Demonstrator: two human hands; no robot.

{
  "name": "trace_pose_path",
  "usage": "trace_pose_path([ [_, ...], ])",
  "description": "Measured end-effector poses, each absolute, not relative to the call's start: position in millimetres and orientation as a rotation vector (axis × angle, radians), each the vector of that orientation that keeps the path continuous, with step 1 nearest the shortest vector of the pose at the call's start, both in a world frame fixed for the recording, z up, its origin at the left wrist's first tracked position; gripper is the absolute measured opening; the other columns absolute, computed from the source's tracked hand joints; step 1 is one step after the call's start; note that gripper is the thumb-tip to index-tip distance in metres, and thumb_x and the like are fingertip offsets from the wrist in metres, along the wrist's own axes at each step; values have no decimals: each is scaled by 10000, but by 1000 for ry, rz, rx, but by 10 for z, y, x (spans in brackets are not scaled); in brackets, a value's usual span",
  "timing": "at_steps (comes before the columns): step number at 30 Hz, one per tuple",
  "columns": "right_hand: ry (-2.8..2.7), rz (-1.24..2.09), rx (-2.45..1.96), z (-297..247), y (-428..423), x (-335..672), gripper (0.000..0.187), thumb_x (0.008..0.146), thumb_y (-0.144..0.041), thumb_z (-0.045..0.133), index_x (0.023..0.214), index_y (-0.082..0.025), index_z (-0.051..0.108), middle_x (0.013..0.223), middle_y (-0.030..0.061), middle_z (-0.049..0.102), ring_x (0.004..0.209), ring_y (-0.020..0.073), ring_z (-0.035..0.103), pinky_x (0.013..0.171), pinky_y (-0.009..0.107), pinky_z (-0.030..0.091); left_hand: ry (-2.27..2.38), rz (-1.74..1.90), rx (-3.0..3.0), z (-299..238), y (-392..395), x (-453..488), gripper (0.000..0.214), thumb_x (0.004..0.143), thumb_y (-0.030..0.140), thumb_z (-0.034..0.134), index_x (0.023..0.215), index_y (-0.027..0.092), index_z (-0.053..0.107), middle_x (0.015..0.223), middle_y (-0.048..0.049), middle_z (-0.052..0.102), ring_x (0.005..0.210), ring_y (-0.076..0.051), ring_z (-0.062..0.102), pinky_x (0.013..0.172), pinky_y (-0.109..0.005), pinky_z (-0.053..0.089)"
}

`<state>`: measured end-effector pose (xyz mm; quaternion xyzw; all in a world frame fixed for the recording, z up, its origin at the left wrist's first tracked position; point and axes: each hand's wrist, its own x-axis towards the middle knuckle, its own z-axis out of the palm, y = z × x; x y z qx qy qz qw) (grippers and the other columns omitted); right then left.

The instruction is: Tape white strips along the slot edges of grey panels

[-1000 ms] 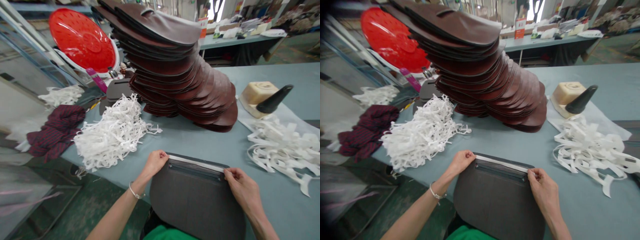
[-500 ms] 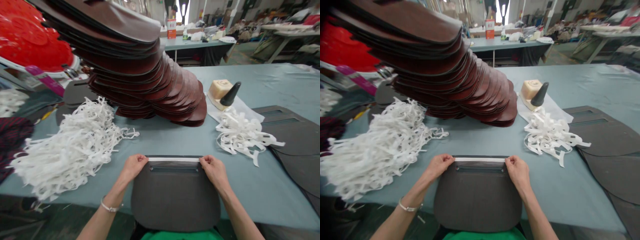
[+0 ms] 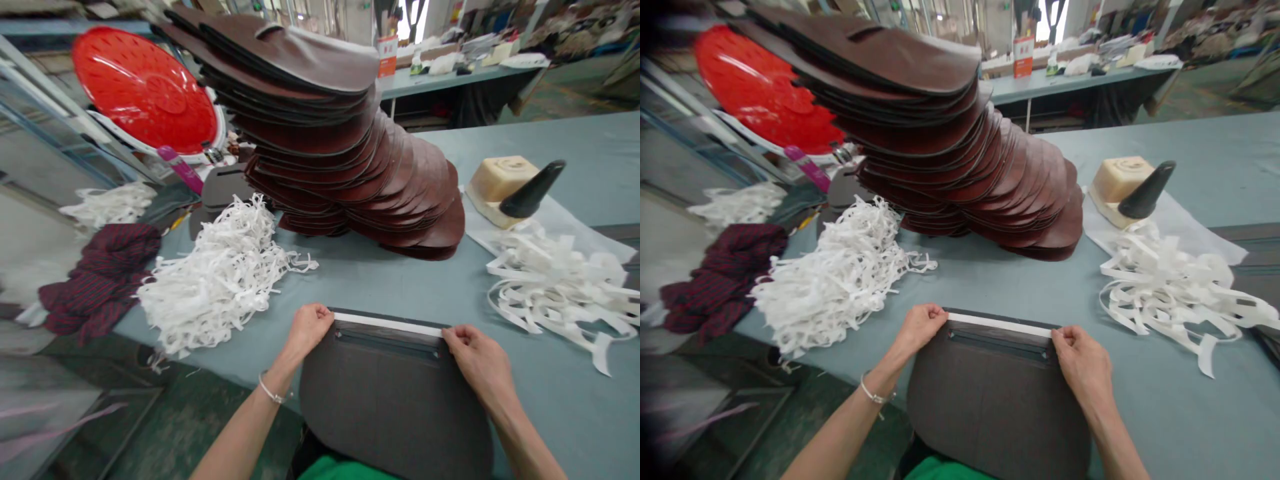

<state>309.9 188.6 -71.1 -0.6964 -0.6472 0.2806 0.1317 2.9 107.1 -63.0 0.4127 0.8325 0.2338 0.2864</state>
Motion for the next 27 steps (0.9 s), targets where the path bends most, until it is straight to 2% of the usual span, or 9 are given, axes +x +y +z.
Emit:
trace_pose_path([
  [7, -1973, 705, -2042, -694, 1886, 3084, 300, 772, -487, 443, 720, -231, 590, 611, 5, 614, 574, 169, 555, 526, 266, 326, 2295, 598, 1147, -619, 1062, 65, 169, 761, 303, 552, 700, 165, 629, 613, -8, 622, 577, -131, 557, 569, -230, 362],
  [9, -1998, 641, -2062, -679, 1850, 3059, 274, 790, -459, 463, 828, -220, 592, 643, 6, 614, 580, 163, 548, 525, 262, 318, 2365, 630, 1197, -599, 1037, 145, 138, 785, 279, 540, 788, 165, 618, 691, -17, 622, 646, -145, 566, 623, -245, 390],
  [12, -2156, 328, -2024, -634, 1733, 2966, 282, 861, -344, 422, 1069, -213, 560, 790, 47, 620, 626, 175, 543, 507, 266, 290, 2444, 706, 1539, -584, 945, 378, 171, 850, 174, 451, 953, 179, 587, 917, -57, 609, 858, -177, 565, 763, -294, 427],
  [15, -2465, 4, -1626, -600, 1586, 2814, 389, 863, -129, 368, 1188, -260, 538, 1019, 94, 584, 834, 204, 542, 600, 286, 343, 2314, 611, 1949, -595, 817, 632, 291, 891, 139, 394, 1108, 231, 565, 1085, -78, 578, 1039, -213, 523, 875, -367, 429],
  [18, -2688, -63, -1209, -601, 1479, 2655, 481, 813, -50, 418, 1229, -266, 526, 1121, 98, 556, 951, 226, 496, 758, 341, 361, 2247, 472, 2116, -606, 734, 710, 374, 894, 225, 456, 1263, 283, 481, 1241, -92, 522, 1195, -266, 449, 961, -455, 400],
  [20, -2737, -35, -1140, -607, 1448, 2576, 440, 814, -62, 437, 1205, -234, 543, 1066, 94, 573, 922, 226, 485, 770, 354, 351, 2242, 429, 2159, -608, 730, 641, 395, 893, 258, 473, 1287, 287, 462, 1296, -95, 494, 1247, -277, 413, 1001, -486, 376],
  [22, -2724, 3, -1174, -606, 1453, 2526, 304, 841, -97, 429, 1073, -195, 600, 975, 88, 583, 891, 221, 480, 763, 350, 344, 2222, 427, 2179, -616, 753, 528, 382, 902, 250, 454, 1283, 282, 466, 1312, -92, 488, 1268, -269, 403, 1022, -493, 368],
  [24, -2690, 15, -1223, -598, 1490, 2496, 204, 874, -148, 414, 924, -175, 610, 976, 94, 577, 903, 220, 482, 764, 341, 338, 2185, 491, 2179, -639, 778, 432, 362, 913, 215, 419, 1266, 270, 480, 1304, -89, 494, 1270, -254, 408, 1033, -487, 375],
  [27, -2642, -33, -1328, -586, 1579, 2444, 195, 907, -286, 422, 887, -164, 573, 991, 112, 575, 892, 225, 502, 721, 329, 333, 2186, 722, 2071, -693, 785, 382, 326, 912, 165, 390, 1210, 223, 509, 1253, -102, 515, 1242, -231, 443, 1039, -456, 399],
])
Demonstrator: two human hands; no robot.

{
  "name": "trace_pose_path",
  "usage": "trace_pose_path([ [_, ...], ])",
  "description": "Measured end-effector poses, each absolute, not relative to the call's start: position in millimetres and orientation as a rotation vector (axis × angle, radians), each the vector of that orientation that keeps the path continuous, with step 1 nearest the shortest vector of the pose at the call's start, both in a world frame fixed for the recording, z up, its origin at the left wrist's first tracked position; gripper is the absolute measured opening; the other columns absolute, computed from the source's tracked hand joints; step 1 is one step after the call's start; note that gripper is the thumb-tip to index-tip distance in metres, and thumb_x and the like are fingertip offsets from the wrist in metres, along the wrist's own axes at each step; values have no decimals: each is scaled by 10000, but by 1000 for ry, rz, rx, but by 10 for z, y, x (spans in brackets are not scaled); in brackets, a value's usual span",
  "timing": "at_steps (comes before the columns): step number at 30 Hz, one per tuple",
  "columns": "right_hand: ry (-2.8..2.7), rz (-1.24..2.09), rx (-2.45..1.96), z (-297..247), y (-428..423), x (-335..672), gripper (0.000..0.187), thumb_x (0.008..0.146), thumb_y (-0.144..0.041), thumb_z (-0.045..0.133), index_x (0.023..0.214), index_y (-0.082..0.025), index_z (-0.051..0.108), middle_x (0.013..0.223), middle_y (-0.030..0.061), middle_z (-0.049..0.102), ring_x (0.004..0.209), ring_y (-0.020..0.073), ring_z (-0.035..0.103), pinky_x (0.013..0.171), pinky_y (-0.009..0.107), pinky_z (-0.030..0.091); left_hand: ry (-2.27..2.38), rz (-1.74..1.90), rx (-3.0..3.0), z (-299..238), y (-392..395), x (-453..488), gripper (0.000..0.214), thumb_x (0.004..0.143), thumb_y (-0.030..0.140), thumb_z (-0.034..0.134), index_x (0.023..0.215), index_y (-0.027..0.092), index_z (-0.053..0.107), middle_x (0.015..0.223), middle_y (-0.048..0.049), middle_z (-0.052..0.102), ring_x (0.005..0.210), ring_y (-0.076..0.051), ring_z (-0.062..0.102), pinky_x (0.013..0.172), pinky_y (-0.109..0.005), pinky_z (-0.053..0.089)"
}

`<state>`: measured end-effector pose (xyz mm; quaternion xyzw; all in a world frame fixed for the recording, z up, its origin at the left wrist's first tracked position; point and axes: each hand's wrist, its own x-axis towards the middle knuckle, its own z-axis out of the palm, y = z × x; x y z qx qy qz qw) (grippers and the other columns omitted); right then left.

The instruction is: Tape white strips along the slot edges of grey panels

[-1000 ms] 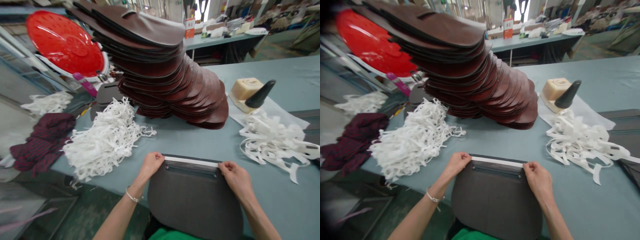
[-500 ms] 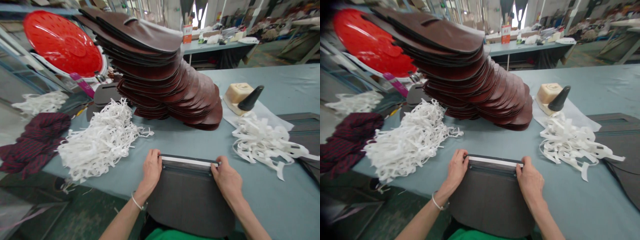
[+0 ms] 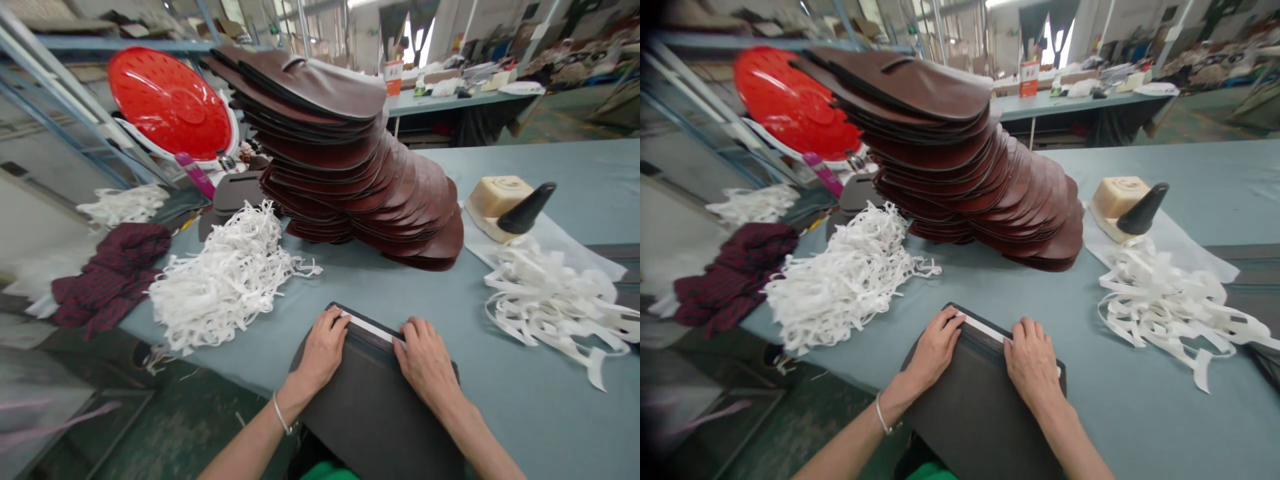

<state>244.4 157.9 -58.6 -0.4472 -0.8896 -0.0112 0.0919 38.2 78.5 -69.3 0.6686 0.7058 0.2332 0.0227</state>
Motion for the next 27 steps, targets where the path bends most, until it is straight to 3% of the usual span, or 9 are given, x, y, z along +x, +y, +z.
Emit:
trace_pose_path([
  [4, -2655, -49, -1388, -591, 1685, 2232, 328, 914, -445, 388, 830, -173, 552, 774, 79, 584, 768, 224, 521, 670, 334, 307, 2184, 937, 1892, -738, 759, 411, 274, 901, 160, 405, 1153, 191, 507, 1223, -110, 514, 1215, -219, 465, 1042, -438, 410],
  [7, -2680, 81, -1240, -610, 1716, 1952, 247, 925, -330, 395, 824, -180, 564, 825, 81, 595, 820, 215, 517, 687, 321, 310, 2155, 952, 1863, -740, 750, 413, 262, 901, 154, 399, 1137, 191, 505, 1223, -108, 511, 1211, -210, 464, 1051, -429, 399],
  [11, -2666, 214, -1024, -662, 1675, 1607, 208, 882, -125, 409, 969, -206, 581, 962, 61, 581, 880, 186, 490, 719, 293, 332, 2200, 895, 1864, -734, 758, 392, 350, 905, 147, 375, 1249, 174, 433, 1305, -127, 462, 1243, -211, 430, 1058, -423, 382],
  [14, -2669, 141, -975, -697, 1589, 1467, 218, 873, -129, 434, 1022, -200, 578, 1003, 70, 565, 901, 197, 470, 741, 305, 349, 2215, 796, 1936, -714, 770, 391, 460, 907, 145, 373, 1361, 195, 323, 1409, -114, 383, 1287, -217, 377, 1071, -439, 352],
  [18, -2676, 54, -986, -705, 1472, 1431, 239, 877, -132, 430, 1062, -146, 581, 962, 102, 563, 890, 225, 462, 750, 348, 367, 2207, 658, 2016, -701, 784, 407, 441, 915, 157, 366, 1352, 212, 363, 1362, -81, 461, 1264, -218, 395, 1064, -440, 351],
  [23, -2696, -38, -982, -741, 1412, 1909, 237, 838, -83, 471, 1031, -106, 607, 918, 112, 576, 860, 240, 473, 725, 364, 388, 2260, 617, 2082, -748, 792, 418, 415, 919, 168, 364, 1331, 202, 405, 1355, -73, 472, 1257, -225, 395, 1048, -449, 371],
  [27, -2652, -115, -898, -843, 1406, 2787, 304, 839, -45, 440, 1113, -96, 562, 1031, 128, 561, 925, 242, 472, 752, 358, 403, 2265, 595, 2116, -752, 786, 420, 423, 919, 176, 380, 1341, 190, 396, 1367, -72, 465, 1257, -221, 387, 1054, -437, 373],
])
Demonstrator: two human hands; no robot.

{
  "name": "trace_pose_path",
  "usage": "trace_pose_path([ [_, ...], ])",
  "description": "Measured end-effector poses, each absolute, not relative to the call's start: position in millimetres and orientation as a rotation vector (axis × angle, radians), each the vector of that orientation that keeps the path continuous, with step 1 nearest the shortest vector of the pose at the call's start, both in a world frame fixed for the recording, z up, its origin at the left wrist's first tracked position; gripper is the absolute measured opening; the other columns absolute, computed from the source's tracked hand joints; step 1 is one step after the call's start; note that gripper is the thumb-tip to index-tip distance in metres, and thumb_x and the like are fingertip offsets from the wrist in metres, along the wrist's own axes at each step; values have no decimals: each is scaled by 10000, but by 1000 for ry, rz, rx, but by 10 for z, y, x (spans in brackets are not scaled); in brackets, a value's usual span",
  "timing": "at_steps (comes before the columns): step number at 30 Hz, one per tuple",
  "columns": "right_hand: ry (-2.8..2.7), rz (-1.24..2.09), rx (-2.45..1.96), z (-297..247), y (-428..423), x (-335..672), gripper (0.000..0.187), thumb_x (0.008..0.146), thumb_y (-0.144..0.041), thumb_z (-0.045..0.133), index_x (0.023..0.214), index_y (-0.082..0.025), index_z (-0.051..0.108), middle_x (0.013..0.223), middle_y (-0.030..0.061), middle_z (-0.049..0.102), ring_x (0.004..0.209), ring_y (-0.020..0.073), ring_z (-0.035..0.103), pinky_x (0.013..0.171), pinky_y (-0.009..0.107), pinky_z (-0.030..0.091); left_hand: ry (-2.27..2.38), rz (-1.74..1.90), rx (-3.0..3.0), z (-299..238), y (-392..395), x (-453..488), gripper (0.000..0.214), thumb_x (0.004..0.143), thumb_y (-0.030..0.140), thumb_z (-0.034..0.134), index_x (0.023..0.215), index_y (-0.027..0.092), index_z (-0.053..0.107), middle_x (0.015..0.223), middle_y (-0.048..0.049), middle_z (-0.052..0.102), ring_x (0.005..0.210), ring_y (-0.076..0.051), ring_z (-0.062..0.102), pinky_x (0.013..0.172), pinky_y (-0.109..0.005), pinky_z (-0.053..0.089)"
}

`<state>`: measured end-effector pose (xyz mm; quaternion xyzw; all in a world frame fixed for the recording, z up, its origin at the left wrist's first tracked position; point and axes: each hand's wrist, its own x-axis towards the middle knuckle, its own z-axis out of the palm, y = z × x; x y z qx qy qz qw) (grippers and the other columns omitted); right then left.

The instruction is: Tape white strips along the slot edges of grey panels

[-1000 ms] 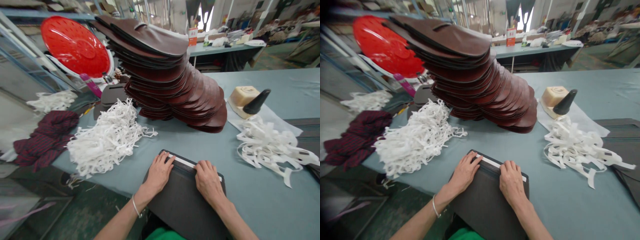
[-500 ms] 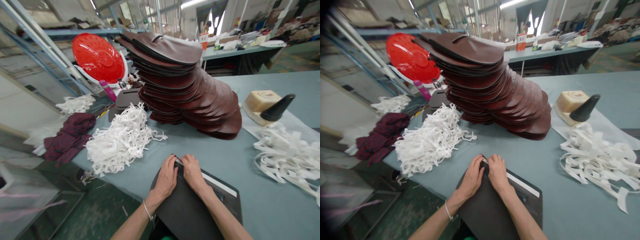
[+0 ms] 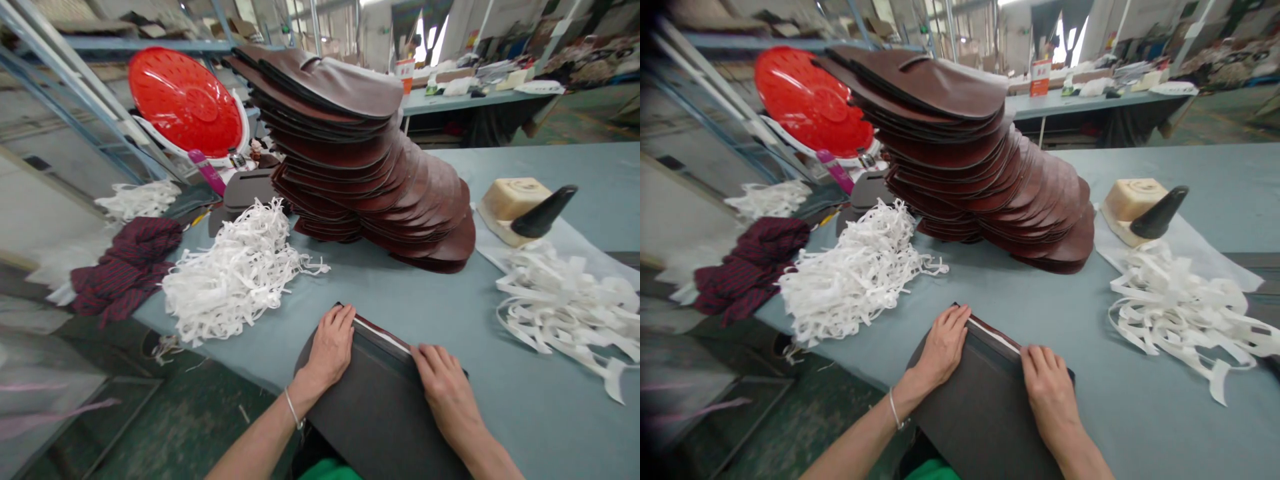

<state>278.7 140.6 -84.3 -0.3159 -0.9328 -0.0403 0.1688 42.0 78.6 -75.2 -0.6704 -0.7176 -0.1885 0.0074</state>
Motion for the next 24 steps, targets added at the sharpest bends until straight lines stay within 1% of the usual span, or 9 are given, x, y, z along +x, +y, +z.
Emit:
trace_pose_path([
  [2, -2621, -97, -935, -877, 1414, 3153, 260, 855, -68, 441, 1082, -99, 563, 1034, 128, 552, 936, 239, 472, 769, 361, 404, -2234, -584, -2101, -747, 781, 418, 423, 916, 179, 391, 1339, 186, 400, 1364, -75, 468, 1261, -223, 382, 1055, -438, 374],
  [4, -2586, -38, -1001, -875, 1428, 3331, 195, 868, -108, 454, 1023, -120, 570, 986, 108, 552, 904, 224, 476, 769, 354, 404, -2229, -589, -2091, -749, 777, 414, 421, 913, 179, 398, 1334, 186, 406, 1360, -78, 472, 1273, -232, 370, 1053, -450, 376],
  [7, -2547, 105, -1066, -817, 1458, 3215, 134, 885, -174, 468, 972, -157, 568, 917, 73, 552, 851, 201, 478, 747, 332, 400, -2198, -597, -2104, -765, 769, 408, 417, 909, 155, 392, 1324, 181, 414, 1354, -84, 474, 1309, -254, 328, 1053, -481, 368],
  [10, -2552, 216, -1056, -760, 1505, 2859, 144, 902, -241, 465, 976, -178, 571, 901, 61, 554, 840, 191, 480, 729, 311, 390, -2109, -624, -2217, -756, 756, 422, 409, 899, 92, 356, 1291, 173, 440, 1314, -91, 497, 1295, -230, 359, 1068, -458, 361],
  [13, -2588, 207, -1031, -772, 1572, 2570, 160, 913, -239, 446, 937, -182, 593, 870, 57, 554, 828, 183, 482, 725, 296, 375, -2094, -668, -2275, -696, 740, 479, 365, 906, 115, 359, 1251, 169, 463, 1269, -107, 501, 1246, -210, 419, 1061, -425, 381],
  [18, -2620, 34, -1144, -812, 1646, 2439, 204, 919, -198, 417, 818, -178, 593, 780, 53, 562, 773, 181, 480, 702, 295, 336, -2112, -580, -2290, -626, 728, 605, 308, 889, 208, 460, 1193, 219, 503, 1294, -107, 443, 1295, -268, 352, 1055, -495, 370],
  [21, -2569, 21, -1273, -766, 1625, 2355, 199, 919, -269, 435, 809, -179, 575, 778, 55, 573, 775, 191, 486, 695, 305, 322, -2107, -560, -2267, -665, 731, 640, 305, 873, 224, 494, 1177, 219, 514, 1307, -111, 423, 1305, -290, 330, 1054, -519, 361],
  [24, -2564, 118, -1253, -725, 1592, 2184, 192, 903, -335, 469, 853, -185, 577, 849, 63, 585, 835, 203, 492, 704, 306, 319, -2112, -575, -2240, -709, 732, 644, 323, 857, 221, 513, 1181, 218, 510, 1304, -115, 421, 1297, -298, 337, 1046, -535, 363],
])
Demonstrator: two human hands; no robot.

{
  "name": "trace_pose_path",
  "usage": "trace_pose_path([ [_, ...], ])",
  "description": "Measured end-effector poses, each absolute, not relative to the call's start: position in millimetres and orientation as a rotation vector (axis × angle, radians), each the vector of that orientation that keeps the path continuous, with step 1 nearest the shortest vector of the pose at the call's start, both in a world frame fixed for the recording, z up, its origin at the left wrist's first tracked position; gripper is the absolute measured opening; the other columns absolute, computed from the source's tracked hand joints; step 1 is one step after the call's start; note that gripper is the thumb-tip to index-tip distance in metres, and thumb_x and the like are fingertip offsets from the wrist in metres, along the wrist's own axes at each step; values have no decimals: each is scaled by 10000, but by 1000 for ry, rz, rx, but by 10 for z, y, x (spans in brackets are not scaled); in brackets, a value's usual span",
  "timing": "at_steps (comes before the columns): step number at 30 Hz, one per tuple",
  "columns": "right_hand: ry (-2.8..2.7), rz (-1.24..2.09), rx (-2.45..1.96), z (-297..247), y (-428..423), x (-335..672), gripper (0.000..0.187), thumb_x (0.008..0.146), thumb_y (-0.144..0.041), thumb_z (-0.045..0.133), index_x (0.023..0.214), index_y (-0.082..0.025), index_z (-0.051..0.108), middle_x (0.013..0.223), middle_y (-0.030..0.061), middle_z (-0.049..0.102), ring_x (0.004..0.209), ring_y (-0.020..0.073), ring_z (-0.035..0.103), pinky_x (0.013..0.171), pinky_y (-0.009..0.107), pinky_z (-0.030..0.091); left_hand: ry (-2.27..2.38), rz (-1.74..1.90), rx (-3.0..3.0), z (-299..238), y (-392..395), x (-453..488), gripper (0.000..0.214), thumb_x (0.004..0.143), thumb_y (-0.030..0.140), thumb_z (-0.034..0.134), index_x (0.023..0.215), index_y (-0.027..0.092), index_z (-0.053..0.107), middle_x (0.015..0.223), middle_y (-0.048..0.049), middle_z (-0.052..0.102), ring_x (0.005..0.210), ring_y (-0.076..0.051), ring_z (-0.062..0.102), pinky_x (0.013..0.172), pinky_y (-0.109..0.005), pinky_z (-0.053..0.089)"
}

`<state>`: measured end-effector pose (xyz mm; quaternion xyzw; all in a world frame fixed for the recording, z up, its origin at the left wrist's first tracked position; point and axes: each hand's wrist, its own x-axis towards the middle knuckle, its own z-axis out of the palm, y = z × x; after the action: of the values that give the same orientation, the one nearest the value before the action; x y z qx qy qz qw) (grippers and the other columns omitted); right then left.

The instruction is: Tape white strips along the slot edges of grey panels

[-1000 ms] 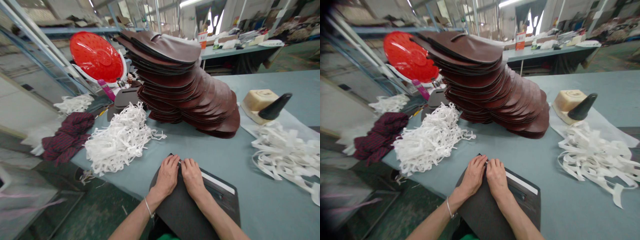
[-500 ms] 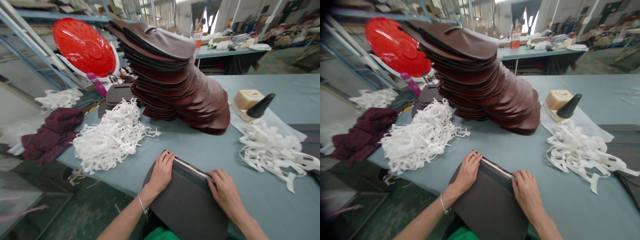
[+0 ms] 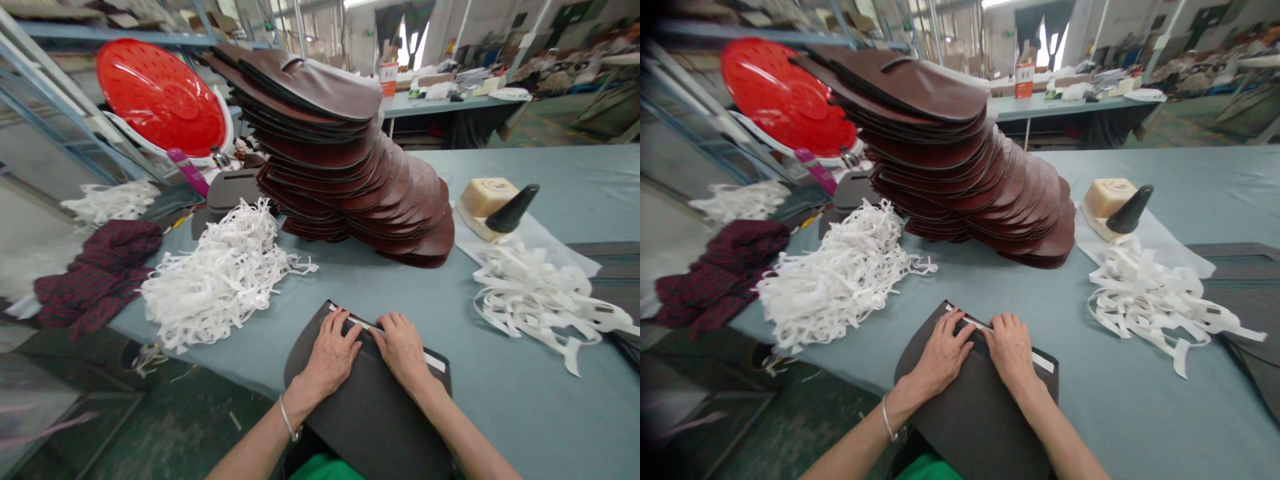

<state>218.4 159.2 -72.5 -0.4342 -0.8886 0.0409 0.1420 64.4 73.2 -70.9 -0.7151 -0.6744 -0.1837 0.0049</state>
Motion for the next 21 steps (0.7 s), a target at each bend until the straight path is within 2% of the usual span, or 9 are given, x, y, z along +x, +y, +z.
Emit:
trace_pose_path([
  [6, -2536, 251, -1326, -712, 1634, 2002, 104, 881, -213, 471, 836, -191, 562, 847, 48, 594, 819, 185, 501, 707, 293, 326, -2110, -598, -2247, -702, 718, 633, 338, 859, 214, 506, 1196, 232, 502, 1305, -113, 424, 1309, -286, 333, 1048, -524, 370],
  [10, -2544, 290, -1330, -736, 1652, 2321, 104, 853, -147, 461, 840, -185, 557, 831, 44, 591, 811, 176, 506, 717, 283, 345, -2139, -614, -2236, -684, 711, 638, 322, 863, 222, 502, 1184, 235, 510, 1307, -109, 429, 1309, -278, 339, 1055, -514, 368],
  [16, -2445, 392, -1349, -851, 1605, 3084, 85, 840, -212, 482, 884, -188, 551, 842, 37, 576, 817, 182, 510, 734, 300, 389, -2140, -631, -2234, -683, 708, 644, 325, 861, 218, 498, 1186, 227, 501, 1302, -113, 439, 1306, -281, 346, 1055, -525, 361],
  [21, -2446, 364, -1231, -818, 1584, 2646, 130, 859, -185, 472, 924, -188, 584, 865, 49, 579, 834, 184, 506, 725, 301, 400, -2150, -623, -2227, -702, 710, 669, 390, 870, 222, 476, 1255, 177, 441, 1316, -135, 431, 1320, -296, 323, 1064, -542, 336],
])
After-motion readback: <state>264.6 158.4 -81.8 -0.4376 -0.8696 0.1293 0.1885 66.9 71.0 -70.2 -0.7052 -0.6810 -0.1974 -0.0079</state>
